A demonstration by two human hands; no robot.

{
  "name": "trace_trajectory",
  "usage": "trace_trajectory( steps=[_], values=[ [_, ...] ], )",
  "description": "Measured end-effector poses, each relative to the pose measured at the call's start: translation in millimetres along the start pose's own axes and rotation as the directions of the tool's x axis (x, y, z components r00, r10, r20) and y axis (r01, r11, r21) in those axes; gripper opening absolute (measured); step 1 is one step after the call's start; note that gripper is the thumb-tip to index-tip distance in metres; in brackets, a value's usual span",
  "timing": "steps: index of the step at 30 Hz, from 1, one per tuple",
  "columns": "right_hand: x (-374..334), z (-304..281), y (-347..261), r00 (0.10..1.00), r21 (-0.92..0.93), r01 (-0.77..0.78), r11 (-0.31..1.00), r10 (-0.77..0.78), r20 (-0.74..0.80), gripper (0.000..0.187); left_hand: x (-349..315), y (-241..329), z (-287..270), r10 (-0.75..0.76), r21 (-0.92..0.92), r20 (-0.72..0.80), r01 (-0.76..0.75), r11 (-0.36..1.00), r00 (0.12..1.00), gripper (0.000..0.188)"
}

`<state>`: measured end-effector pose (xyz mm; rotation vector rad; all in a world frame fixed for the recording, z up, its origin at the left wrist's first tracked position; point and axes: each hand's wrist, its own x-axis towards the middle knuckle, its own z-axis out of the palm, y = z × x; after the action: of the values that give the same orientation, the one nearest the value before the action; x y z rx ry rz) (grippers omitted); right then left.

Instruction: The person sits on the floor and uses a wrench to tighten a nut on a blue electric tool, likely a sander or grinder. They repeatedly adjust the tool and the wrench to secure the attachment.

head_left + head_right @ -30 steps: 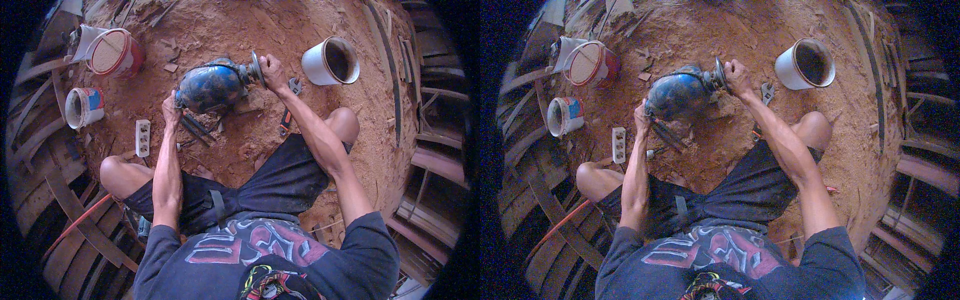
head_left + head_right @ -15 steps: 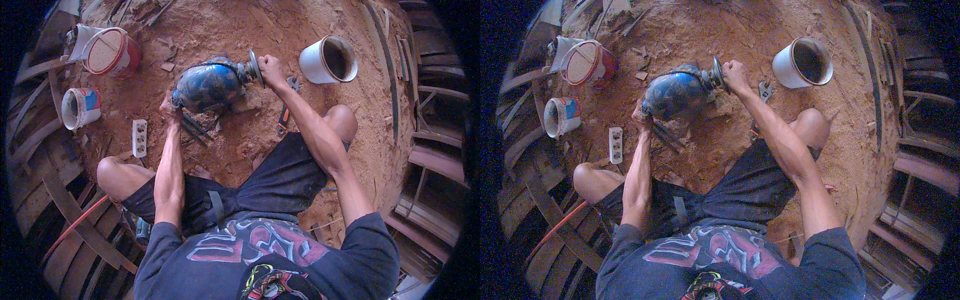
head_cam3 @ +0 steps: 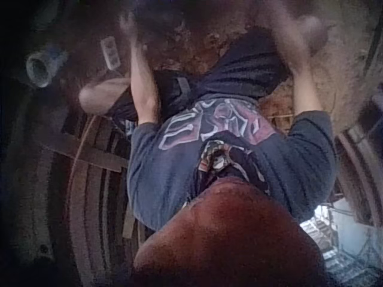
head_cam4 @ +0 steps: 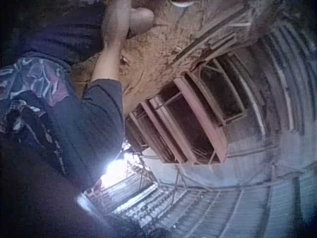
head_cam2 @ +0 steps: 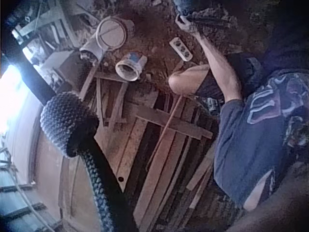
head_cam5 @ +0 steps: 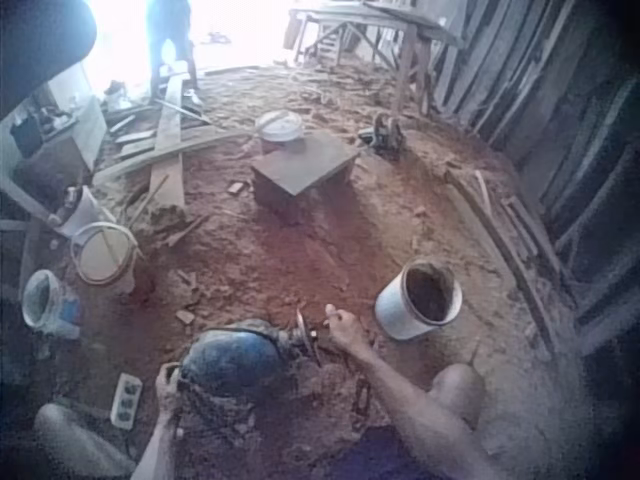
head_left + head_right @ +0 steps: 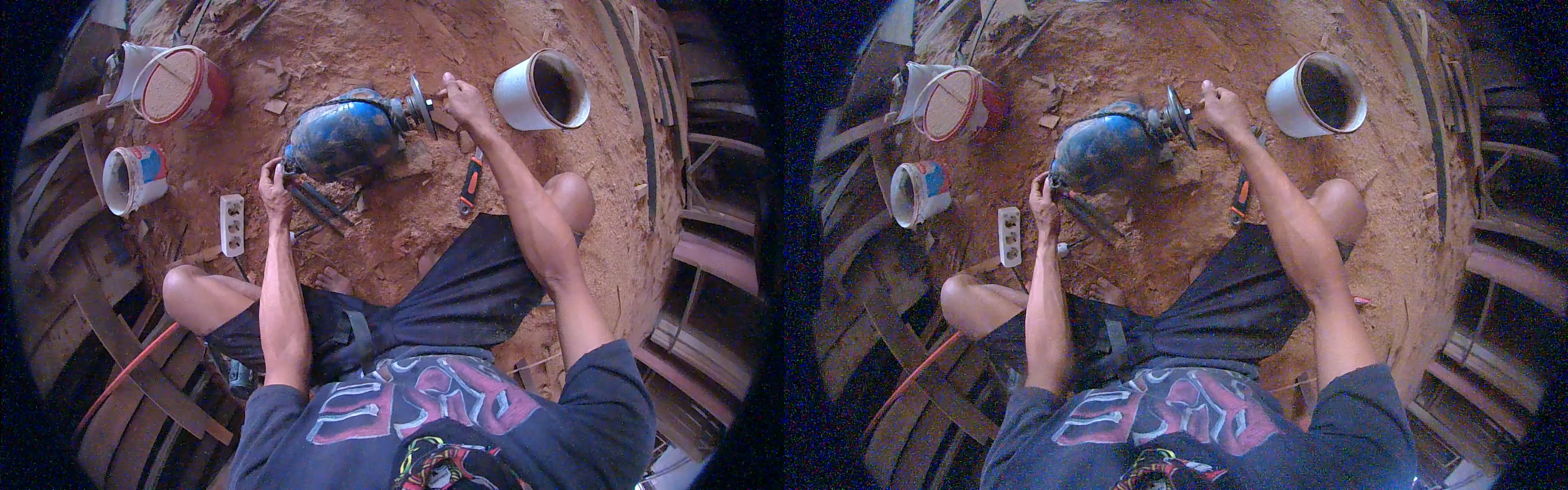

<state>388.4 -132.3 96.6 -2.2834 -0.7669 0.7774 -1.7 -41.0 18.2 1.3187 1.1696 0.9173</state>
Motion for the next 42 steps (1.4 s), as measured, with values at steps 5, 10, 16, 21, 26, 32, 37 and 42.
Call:
trace_trajectory(
  steps=[5, 10, 16, 21, 26, 32, 37, 42],
  values=[
    [2.1, 0.0, 6.2, 1.0, -0.059, 0.014, 0.998, -0.013, 0.018, 0.057, 1.2, -4.2, -6.8, -0.104, 0.098, 0.073, 0.097, 0.991, 0.992, 0.053],
    [-8.8, 1.1, -7.6, 1.0, 0.027, -0.003, 1.0, 0.003, 0.008, 0.056, 8.4, -22.7, -10.2, -0.37, 0.001, -0.013, 0.37, 0.929, 0.929, 0.078],
    [-12.7, -3.6, -11.8, 0.999, -0.064, 0.014, 0.998, -0.012, 0.037, 0.057, 12.7, -35.7, -14.0, -0.326, 0.025, -0.05, 0.327, 0.945, 0.944, 0.077],
    [-11.1, -2.5, -9.5, 0.999, -0.052, 0.004, 0.999, -0.001, 0.051, 0.055, 12.6, -42.3, -14.1, -0.301, 0.084, -0.08, 0.307, 0.948, 0.95, 0.076],
    [-9.8, -1.2, -5.0, 0.995, -0.025, 0.016, 1.0, -0.013, 0.102, 0.053, 11.1, -33.3, -8.7, -0.295, 0.084, -0.119, 0.306, 0.948, 0.948, 0.067],
    [-26.1, 6.3, -20.4, 0.981, 0.053, 0.066, 0.996, -0.075, 0.178, 0.049, 12.9, -9.2, 5.3, 0.106, 0.255, -0.091, -0.079, 0.964, 0.99, 0.04],
    [-27.8, 10.0, -10.4, 0.965, 0.32, 0.096, 0.943, -0.167, 0.203, 0.035, 14.4, -4.1, 6.6, 0.125, 0.294, 0.044, -0.132, 0.947, 0.991, 0.039],
    [-33.3, -5.5, -11.4, 0.916, 0.356, 0.15, 0.922, -0.265, 0.3, 0.024, 19.3, 11.8, 10.5, -0.046, 0.275, 0.107, 0.015, 0.961, 0.993, 0.048]
  ],
)
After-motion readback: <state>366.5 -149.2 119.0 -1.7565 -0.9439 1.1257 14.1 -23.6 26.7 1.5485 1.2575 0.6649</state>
